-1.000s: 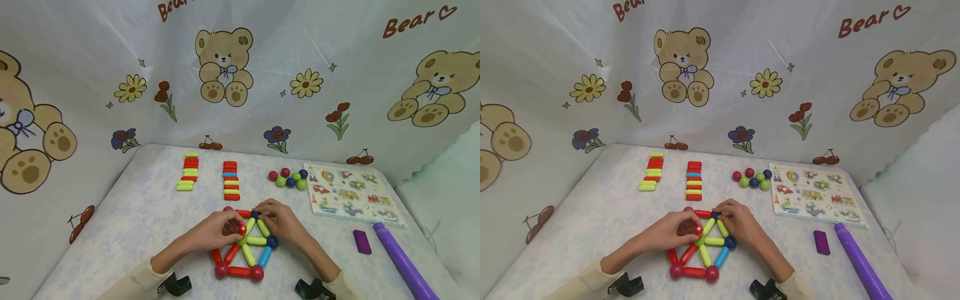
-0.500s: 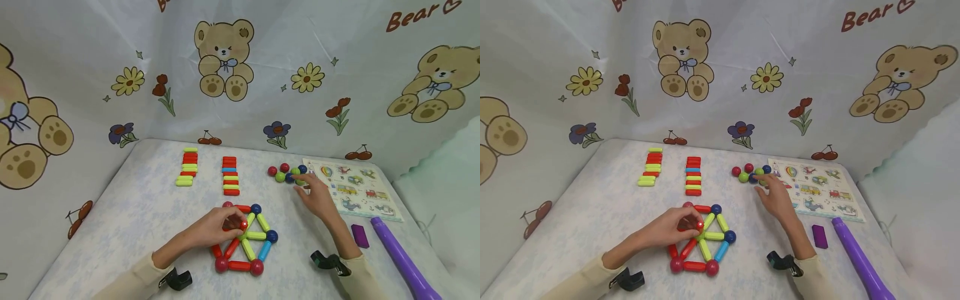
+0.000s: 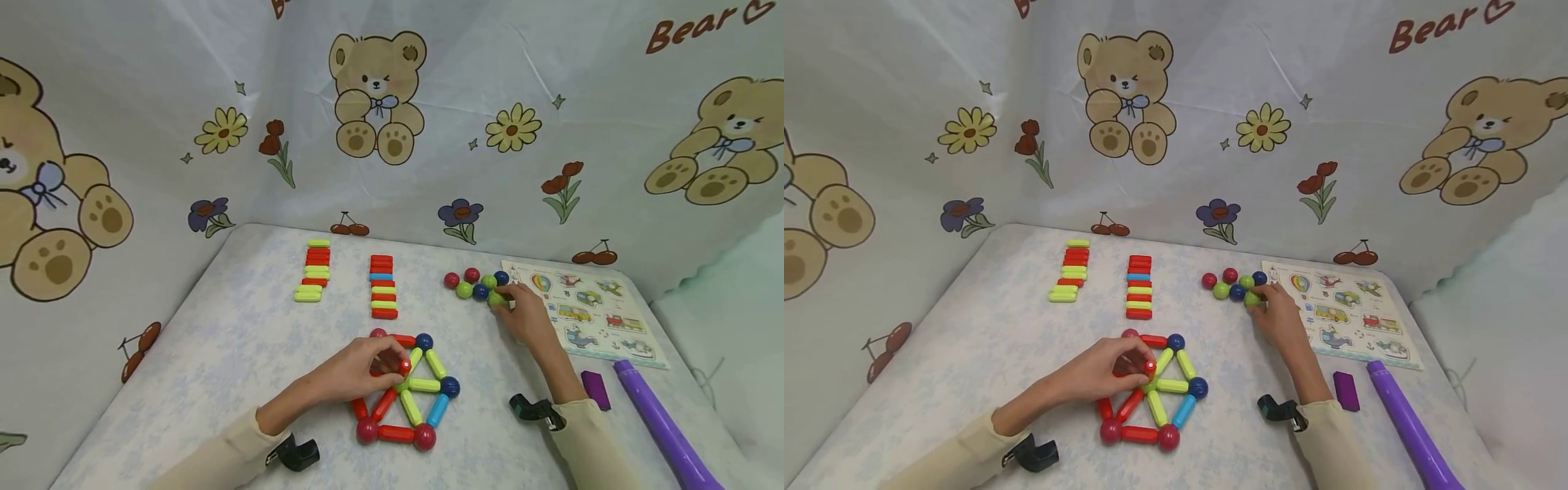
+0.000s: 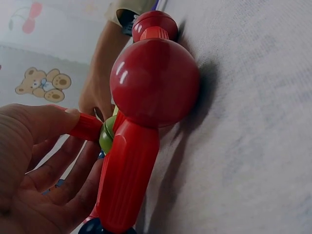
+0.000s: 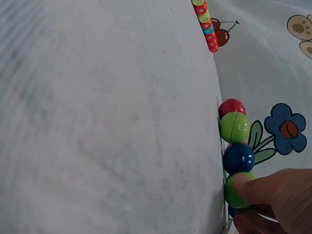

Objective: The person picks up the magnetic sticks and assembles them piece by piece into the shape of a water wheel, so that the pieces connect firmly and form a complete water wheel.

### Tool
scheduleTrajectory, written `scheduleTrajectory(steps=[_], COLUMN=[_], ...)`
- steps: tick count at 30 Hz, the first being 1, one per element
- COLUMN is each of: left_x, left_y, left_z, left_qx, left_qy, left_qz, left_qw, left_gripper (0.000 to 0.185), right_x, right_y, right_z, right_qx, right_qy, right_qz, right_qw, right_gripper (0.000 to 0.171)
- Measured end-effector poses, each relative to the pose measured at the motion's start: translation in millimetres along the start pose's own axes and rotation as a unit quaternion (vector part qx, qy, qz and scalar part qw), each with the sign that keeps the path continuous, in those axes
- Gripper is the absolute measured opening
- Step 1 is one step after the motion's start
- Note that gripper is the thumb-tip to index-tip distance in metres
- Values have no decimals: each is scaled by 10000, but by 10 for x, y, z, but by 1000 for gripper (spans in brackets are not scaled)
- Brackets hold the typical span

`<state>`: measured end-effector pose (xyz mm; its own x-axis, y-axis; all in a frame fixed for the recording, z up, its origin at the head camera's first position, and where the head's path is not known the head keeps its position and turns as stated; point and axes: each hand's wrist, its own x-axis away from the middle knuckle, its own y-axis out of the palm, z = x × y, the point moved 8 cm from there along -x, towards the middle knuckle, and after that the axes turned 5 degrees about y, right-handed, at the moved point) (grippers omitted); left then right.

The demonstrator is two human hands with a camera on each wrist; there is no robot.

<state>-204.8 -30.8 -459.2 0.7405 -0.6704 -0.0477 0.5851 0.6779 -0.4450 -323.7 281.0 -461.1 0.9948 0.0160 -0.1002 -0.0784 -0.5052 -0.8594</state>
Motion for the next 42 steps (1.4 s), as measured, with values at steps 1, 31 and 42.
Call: scheduleTrajectory(steps=[1,31,42], left_x=[-2,-6,-263], left_y=[2,-715,-718], left_z=[1,-255,-433], left_qx=[1,-1256,-2732], left_qy=[0,328,162], left_qz=[-1,984,571], left_qw=[10000,9866,9601], left_gripper=[28,25,29], right_x=[14,1048,1076], right_y=[-2,5,137], right_z=[-3,-1859,-1870], right_qx=[4,-2376,-2215], right_qy=[-5,-2967,-2904], right_qz=[-10,-2230,-2538], right_qw=[10000,8977,8956], right_gripper=[42,38,36])
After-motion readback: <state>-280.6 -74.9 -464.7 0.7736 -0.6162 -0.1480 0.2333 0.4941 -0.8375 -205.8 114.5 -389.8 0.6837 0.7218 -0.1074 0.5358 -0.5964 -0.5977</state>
